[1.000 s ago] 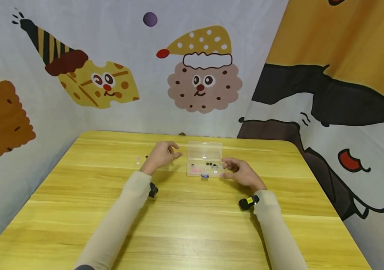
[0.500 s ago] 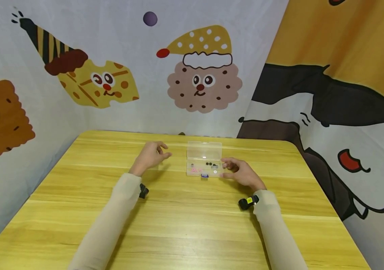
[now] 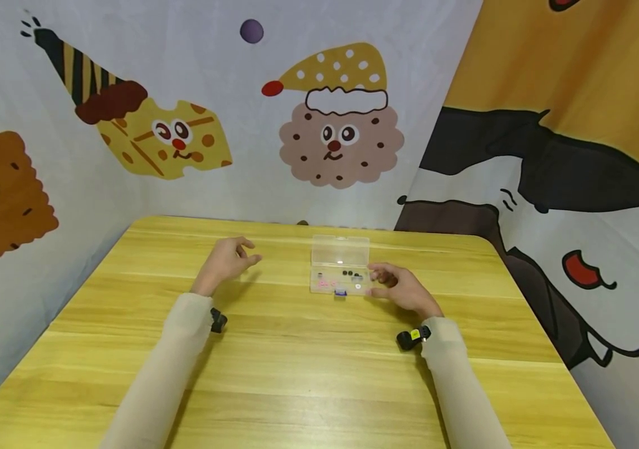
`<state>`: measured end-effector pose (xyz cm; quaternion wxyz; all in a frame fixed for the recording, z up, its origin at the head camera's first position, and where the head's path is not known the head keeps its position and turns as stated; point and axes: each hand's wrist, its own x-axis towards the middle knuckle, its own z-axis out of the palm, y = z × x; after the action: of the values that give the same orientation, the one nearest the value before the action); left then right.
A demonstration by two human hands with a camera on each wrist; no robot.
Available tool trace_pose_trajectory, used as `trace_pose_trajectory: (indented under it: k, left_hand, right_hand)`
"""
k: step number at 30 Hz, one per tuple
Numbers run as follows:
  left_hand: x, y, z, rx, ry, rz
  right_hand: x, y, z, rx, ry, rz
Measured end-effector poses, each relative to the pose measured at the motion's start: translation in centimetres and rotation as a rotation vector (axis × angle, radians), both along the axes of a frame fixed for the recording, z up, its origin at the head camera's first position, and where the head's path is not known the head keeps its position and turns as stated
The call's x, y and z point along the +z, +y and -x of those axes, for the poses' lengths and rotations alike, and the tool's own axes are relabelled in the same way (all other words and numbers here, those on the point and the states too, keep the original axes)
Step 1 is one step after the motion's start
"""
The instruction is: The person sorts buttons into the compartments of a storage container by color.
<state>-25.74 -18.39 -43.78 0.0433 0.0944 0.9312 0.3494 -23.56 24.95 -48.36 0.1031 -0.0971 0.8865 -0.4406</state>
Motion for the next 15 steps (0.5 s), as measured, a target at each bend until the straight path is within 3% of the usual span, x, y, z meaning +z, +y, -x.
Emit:
trace_pose_trajectory:
  k: [15]
  left_hand:
    - [-0.7, -3.1, -0.7, 0.053, -0.026, -0.006]
  right_hand:
    - [-0.2, 0.0, 0.0, -0.013, -0.006, 0.001]
